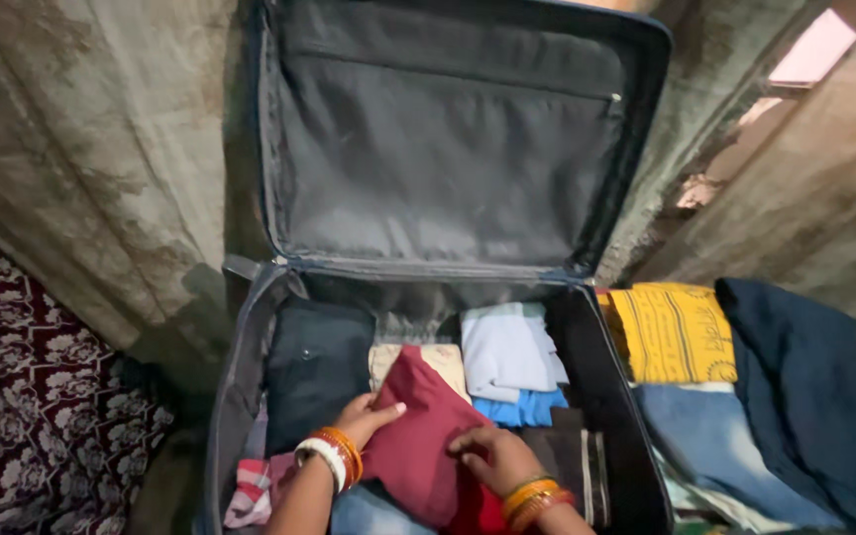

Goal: The person packs a suitcase by placing folded garments such as pants, shirts, and jeans into it, and spreads a large yellow cloth over the packed items.

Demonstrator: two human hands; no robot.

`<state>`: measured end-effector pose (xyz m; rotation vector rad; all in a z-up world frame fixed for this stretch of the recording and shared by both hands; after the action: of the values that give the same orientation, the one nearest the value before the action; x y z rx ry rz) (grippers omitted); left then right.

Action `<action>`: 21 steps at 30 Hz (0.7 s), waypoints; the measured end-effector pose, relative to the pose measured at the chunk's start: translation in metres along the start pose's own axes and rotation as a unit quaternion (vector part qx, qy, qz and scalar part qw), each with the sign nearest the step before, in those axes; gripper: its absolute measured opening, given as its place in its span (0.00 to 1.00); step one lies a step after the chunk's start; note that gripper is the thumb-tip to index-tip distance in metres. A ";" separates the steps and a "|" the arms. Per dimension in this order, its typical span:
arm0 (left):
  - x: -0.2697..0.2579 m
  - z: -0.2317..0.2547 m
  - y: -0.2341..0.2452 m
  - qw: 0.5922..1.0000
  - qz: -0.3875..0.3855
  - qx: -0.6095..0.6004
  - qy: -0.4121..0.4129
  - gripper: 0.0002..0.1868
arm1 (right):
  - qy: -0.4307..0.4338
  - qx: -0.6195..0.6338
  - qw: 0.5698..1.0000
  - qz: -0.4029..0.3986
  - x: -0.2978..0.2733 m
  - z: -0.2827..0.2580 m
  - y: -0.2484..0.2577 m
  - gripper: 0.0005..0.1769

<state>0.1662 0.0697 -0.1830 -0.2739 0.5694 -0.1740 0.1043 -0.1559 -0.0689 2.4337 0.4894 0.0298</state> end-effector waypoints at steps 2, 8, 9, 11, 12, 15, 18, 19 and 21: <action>-0.002 0.003 -0.002 0.999 0.026 0.030 -0.017 0.28 | -0.025 0.094 0.995 0.019 -0.001 0.023 -0.017 0.19; -0.046 0.064 -0.069 0.982 -0.133 -0.073 -0.116 0.23 | -0.113 0.250 0.945 0.179 -0.003 0.054 0.011 0.66; -0.057 0.079 -0.082 0.973 -0.167 -0.107 -0.116 0.23 | -0.140 0.303 0.928 0.168 -0.002 0.056 0.011 0.65; -0.074 0.105 -0.094 0.970 -0.157 -0.123 -0.137 0.24 | -0.190 0.405 0.883 0.144 -0.005 0.049 0.013 0.61; -0.078 0.116 -0.098 0.968 -0.152 -0.131 -0.147 0.24 | -0.167 0.454 0.868 0.111 -0.007 0.032 0.015 0.55; -0.078 0.123 -0.112 0.944 -0.223 -0.207 -0.131 0.23 | -0.122 0.552 0.824 0.041 -0.021 -0.021 0.031 0.38; -0.048 0.112 -0.094 0.952 -0.125 -0.191 -0.206 0.25 | -0.097 0.522 0.843 0.089 -0.027 -0.052 0.070 0.24; -0.032 0.099 -0.083 0.974 -0.051 -0.116 -0.188 0.27 | -0.068 0.483 0.863 0.133 -0.028 -0.063 0.088 0.21; -0.016 0.075 -0.056 0.984 0.100 0.038 -0.145 0.31 | -0.021 0.399 0.892 0.211 -0.036 -0.085 0.113 0.19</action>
<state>0.1896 0.0361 -0.0971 -0.1625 0.2966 0.0386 0.0966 -0.1994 0.0702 3.3001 -0.1029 -0.0505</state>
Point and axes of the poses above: each hand's wrist, its own x-axis towards the middle knuckle, its own y-axis out of the back of the hand, z = x × y, the point moved 10 cm from there along x, towards the middle knuckle, and after that the axes turned 2 degrees about y, right-handed, at the moved point
